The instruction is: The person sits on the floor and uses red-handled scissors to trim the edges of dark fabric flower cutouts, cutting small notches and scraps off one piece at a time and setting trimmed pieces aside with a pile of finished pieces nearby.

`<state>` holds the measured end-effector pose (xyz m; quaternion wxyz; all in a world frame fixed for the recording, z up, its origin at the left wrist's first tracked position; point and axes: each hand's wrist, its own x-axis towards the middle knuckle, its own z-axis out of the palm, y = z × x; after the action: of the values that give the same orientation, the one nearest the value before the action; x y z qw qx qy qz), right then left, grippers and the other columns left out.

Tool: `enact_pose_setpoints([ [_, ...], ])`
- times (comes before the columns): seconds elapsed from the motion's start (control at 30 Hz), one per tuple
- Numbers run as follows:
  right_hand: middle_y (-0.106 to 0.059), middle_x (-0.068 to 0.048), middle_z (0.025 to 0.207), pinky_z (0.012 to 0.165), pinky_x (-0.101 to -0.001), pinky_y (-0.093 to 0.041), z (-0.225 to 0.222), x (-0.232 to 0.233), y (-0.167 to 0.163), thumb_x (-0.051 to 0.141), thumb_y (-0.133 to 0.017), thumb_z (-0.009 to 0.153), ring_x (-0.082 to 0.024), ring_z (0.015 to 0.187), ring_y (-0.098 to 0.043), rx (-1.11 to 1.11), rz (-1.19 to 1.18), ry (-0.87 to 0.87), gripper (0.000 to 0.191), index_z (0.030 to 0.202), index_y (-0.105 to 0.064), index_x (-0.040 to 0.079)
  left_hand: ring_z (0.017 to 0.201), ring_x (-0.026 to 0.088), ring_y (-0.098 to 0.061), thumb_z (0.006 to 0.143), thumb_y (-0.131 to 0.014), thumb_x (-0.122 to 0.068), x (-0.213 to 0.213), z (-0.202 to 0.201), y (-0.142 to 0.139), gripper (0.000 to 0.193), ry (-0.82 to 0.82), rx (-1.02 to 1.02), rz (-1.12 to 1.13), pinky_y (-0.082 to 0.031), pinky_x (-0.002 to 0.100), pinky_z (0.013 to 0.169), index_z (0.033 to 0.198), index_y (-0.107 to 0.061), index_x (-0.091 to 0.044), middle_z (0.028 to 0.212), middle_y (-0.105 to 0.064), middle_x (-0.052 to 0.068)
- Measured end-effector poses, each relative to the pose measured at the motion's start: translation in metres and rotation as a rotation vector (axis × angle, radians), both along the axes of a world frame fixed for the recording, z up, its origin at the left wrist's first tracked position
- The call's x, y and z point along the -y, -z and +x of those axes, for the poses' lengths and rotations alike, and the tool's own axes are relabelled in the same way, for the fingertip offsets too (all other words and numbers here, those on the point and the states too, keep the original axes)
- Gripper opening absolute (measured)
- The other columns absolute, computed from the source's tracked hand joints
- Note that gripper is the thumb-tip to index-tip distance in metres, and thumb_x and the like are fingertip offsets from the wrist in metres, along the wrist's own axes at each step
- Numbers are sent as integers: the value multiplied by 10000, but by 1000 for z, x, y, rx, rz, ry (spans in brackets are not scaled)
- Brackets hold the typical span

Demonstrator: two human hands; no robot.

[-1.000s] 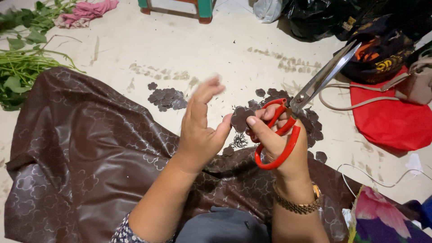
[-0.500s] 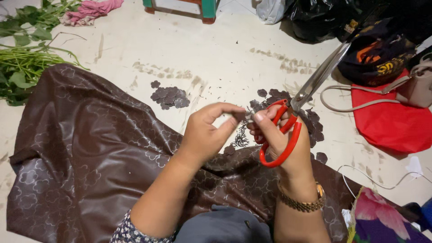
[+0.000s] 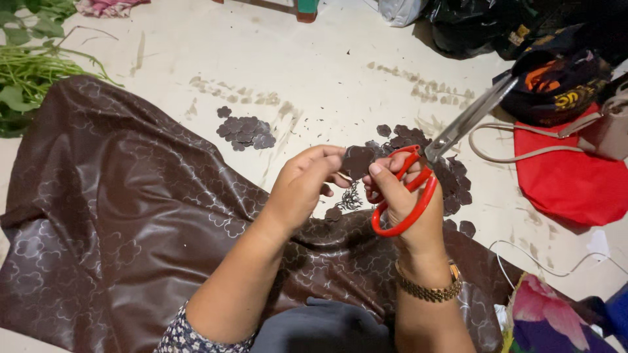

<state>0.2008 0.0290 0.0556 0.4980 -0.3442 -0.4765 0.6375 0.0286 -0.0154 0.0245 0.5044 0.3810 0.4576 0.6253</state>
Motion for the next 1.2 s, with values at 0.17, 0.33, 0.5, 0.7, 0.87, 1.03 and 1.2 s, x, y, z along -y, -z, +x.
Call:
enact_pose_setpoints([
  [0.17, -663, -60, 903, 691, -278, -537, -2, 1, 12, 43, -700, 926, -143, 790, -667, 38, 71, -86, 159, 972, -549, 69, 775, 100, -687, 958, -690, -97, -3, 4, 3, 139, -57, 40, 107, -528, 241, 672, 1031, -664, 18, 871, -715, 54],
  [0.33, -644, -32, 855, 674, -254, -515, -3, 2, 33, 114, -759, 909, -105, 753, -607, 469, 226, -116, 207, 991, -581, 48, 799, 121, -723, 925, -707, -74, -6, -6, 1, 145, -150, 111, 78, -536, 240, 673, 1041, -663, 1, 867, -722, 49],
  [0.5, -613, 3, 928, 742, -235, -531, -6, 2, 50, 101, -836, 822, -72, 859, -594, 553, 393, -156, 378, 1052, -544, 27, 818, 127, -730, 908, -715, -58, -7, -10, -2, 173, -189, 179, 72, -542, 243, 691, 1057, -653, 5, 888, -730, 59],
  [0.7, -597, 23, 827, 644, -245, -453, -5, 0, 58, 173, -759, 913, -68, 729, -538, 413, 232, -148, 284, 1096, -584, 43, 822, 124, -723, 907, -724, -65, -10, -12, -5, 186, -220, 229, 103, -537, 233, 687, 1058, -631, -11, 900, -732, 58],
  [0.87, -543, 19, 894, 695, -247, -483, 8, 3, 55, 367, -611, 1005, -73, 779, -521, 294, 138, -495, 351, 1167, -588, 57, 809, 91, -685, 910, -741, -50, -8, -14, -5, 199, -276, 199, 104, -505, 208, 696, 1067, -624, -17, 905, -722, 51],
  [1.03, -534, 5, 1002, 792, -249, -471, 6, 14, 52, 470, -538, 1028, -83, 897, -505, 189, 53, -590, 449, 1196, -566, 54, 813, 61, -658, 891, -734, -12, -9, -7, -5, 318, -265, 226, 191, -511, 195, 727, 1161, -568, 9, 902, -730, 66],
  [1.2, -526, 2, 965, 764, -248, -459, 3, 14, 53, 522, -513, 1026, -92, 858, -493, 242, 96, -586, 492, 1177, -555, 56, 679, 30, -536, 895, -744, -23, -8, 4, -9, 404, -306, 155, 174, -417, 189, 583, 1235, -531, 26, 836, -680, 44],
])
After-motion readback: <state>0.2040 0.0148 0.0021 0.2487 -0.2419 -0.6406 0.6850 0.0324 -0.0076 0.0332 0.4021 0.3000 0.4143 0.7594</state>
